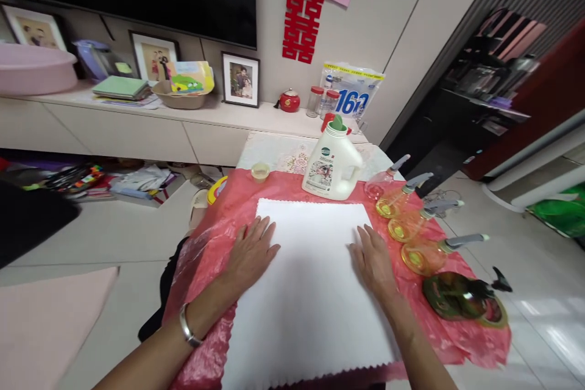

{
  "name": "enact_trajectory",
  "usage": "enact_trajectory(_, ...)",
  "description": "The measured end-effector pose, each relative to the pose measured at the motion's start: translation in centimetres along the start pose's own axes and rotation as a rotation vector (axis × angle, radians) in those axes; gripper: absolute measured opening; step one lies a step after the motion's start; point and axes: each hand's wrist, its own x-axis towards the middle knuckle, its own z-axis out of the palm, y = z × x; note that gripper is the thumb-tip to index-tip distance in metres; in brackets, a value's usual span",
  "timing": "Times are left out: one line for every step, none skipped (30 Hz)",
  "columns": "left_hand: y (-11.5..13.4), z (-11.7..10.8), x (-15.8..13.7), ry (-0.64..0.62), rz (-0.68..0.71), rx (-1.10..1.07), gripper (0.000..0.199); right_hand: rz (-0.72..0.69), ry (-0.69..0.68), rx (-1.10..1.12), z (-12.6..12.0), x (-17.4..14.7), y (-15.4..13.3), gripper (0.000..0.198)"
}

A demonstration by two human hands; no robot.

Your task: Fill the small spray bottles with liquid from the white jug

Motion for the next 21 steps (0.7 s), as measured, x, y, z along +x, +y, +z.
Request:
enact_trajectory(0.4,-0.1,-0.2,0.016,0.013,-0.003,0.046,0.012,0.009,0.018,-0.5,-0.6,-0.5,0.059)
enact_trajectory(0.9,-0.1,-0.4,0.029,0.031,-0.008,0.046,0.027,0.019,0.039,-1.0,-1.1,-0.9,0.058)
enact_trajectory(1.5,-0.1,-0.7,0.038,0.052,-0.015,0.046,0.046,0.030,0.062,-1.4,-1.6,-1.2,0.058)
enact_trajectory(2.2,0.0,-1.0,0.044,0.073,-0.023,0.046,0.068,0.043,0.087,-1.8,-2.0,-1.3,0.059)
enact_trajectory(2.8,0.1,-1.3,0.050,0.092,-0.034,0.046,0.092,0.055,0.114,-2.0,-2.2,-1.3,0.062)
enact_trajectory(3.5,0.3,-1.6,0.058,0.111,-0.047,0.047,0.117,0.067,0.143,-2.3,-2.2,-1.3,0.065)
enact_trajectory(4.1,0.5,-1.8,0.068,0.121,-0.062,0.048,0.143,0.077,0.173,-2.5,-2.0,-1.2,0.069)
enact_trajectory(4.6,0.7,-1.9,0.077,0.127,-0.079,0.049,0.169,0.084,0.204,-2.6,-1.5,-1.1,0.072)
enact_trajectory(5.1,0.9,-2.1,0.086,0.125,-0.097,0.050,0.196,0.088,0.235,-2.8,-1.0,-1.2,0.073)
enact_trajectory(5.4,1.1,-2.2,0.093,0.119,-0.118,0.050,0.221,0.088,0.269,-2.9,-0.3,-1.4,0.074)
enact_trajectory(5.7,1.2,-2.2,0.100,0.115,-0.144,0.050,0.243,0.081,0.305,-3.0,0.4,-1.8,0.073)
enact_trajectory(5.9,1.2,-2.2,0.109,0.108,-0.180,0.050,0.259,0.067,0.346,-3.0,1.0,-2.5,0.070)
enact_trajectory(6.0,1.0,-2.2,0.121,0.098,-0.227,0.050,0.267,0.046,0.390,-2.9,1.5,-3.4,0.067)
enact_trajectory(6.1,0.7,-2.1,0.132,0.083,-0.286,0.050,0.270,0.020,0.436,-2.8,1.9,-4.5,0.065)
enact_trajectory(6.2,0.4,-2.1,0.141,0.063,-0.355,0.050,0.267,-0.009,0.485,-2.7,2.1,-5.7,0.062)
enact_trajectory(6.3,-0.1,-2.0,0.143,0.035,-0.432,0.049,0.263,-0.036,0.532,-2.4,2.1,-7.0,0.061)
enact_trajectory(6.3,-0.6,-1.9,0.137,0.000,-0.513,0.048,0.258,-0.062,0.579,-2.2,2.0,-8.3,0.060)
enact_trajectory(6.4,-1.2,-1.9,0.123,-0.042,-0.594,0.046,0.252,-0.089,0.626,-1.9,1.7,-9.6,0.059)
enact_trajectory(6.4,-1.6,-1.9,0.105,-0.086,-0.672,0.044,0.246,-0.115,0.671,-1.7,1.4,-10.8,0.059)
enact_trajectory(6.4,-2.0,-2.0,0.090,-0.134,-0.743,0.043,0.240,-0.144,0.716,-1.5,1.0,-12.0,0.058)
enact_trajectory(6.4,-2.2,-2.1,0.080,-0.180,-0.804,0.043,0.234,-0.174,0.761,-1.3,0.5,-13.0,0.058)
